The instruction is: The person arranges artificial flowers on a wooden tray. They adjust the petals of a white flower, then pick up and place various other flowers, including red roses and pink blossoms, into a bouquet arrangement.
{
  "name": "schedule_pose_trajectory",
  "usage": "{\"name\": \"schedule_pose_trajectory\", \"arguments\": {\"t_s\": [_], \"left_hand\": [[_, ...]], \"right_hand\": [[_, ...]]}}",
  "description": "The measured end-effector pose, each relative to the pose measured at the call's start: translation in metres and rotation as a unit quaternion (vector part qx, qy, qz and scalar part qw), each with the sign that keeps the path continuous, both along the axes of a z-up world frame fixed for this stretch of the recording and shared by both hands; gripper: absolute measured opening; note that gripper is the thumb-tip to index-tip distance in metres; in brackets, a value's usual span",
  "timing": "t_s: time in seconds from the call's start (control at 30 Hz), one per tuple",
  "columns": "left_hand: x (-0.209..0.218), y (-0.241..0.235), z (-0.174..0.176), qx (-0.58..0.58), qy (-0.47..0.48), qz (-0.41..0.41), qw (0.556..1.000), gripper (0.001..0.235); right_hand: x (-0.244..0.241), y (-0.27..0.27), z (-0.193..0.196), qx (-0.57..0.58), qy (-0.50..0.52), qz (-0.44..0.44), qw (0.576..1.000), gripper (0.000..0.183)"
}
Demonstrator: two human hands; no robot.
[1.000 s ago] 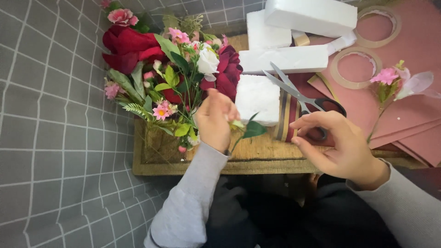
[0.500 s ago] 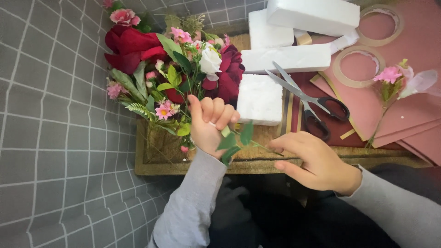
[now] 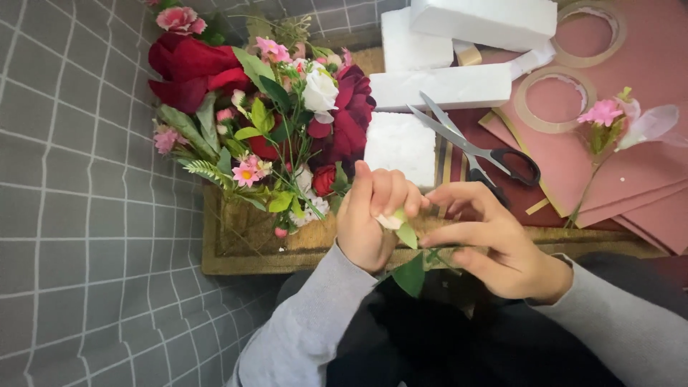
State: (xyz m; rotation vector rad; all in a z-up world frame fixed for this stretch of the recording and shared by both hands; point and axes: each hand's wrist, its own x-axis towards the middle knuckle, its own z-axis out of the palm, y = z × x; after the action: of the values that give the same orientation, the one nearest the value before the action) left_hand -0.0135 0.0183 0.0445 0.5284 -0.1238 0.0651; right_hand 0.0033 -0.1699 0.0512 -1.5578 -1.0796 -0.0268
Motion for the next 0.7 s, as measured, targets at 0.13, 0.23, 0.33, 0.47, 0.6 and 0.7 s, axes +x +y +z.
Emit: {"name": "schedule_pose_trajectory", "arguments": {"t_s": [0.13, 0.23, 0.33, 0.47, 0.6, 0.7], "left_hand": [[-0.004, -0.003, 0.021, 0.018, 0.082, -0.004, 0.996, 0.059], [-0.006, -0.005, 0.013, -0.003, 0.102, -0.059, 0.993, 0.062], [-0.006, -0.007, 0.006, -0.035, 0.106, -0.079, 0.991, 0.062], [-0.005, -0.006, 0.008, -0.026, 0.095, -0.067, 0.993, 0.057], [-0.008, -0.005, 0.016, -0.022, 0.106, -0.075, 0.991, 0.052], [-0.007, -0.004, 0.018, -0.014, 0.100, -0.106, 0.989, 0.050]], "right_hand": [[-0.003, -0.003, 0.013, -0.083, 0.008, 0.007, 0.996, 0.033], [-0.003, -0.001, 0.010, -0.075, 0.004, 0.010, 0.997, 0.037], [-0.003, -0.001, 0.011, -0.065, 0.007, 0.022, 0.998, 0.036], [-0.004, 0.000, 0.011, -0.087, 0.006, 0.011, 0.996, 0.039], [-0.005, 0.002, 0.010, -0.080, 0.005, 0.011, 0.997, 0.040], [-0.003, -0.001, 0.008, -0.068, 0.001, 0.022, 0.997, 0.040]]}}
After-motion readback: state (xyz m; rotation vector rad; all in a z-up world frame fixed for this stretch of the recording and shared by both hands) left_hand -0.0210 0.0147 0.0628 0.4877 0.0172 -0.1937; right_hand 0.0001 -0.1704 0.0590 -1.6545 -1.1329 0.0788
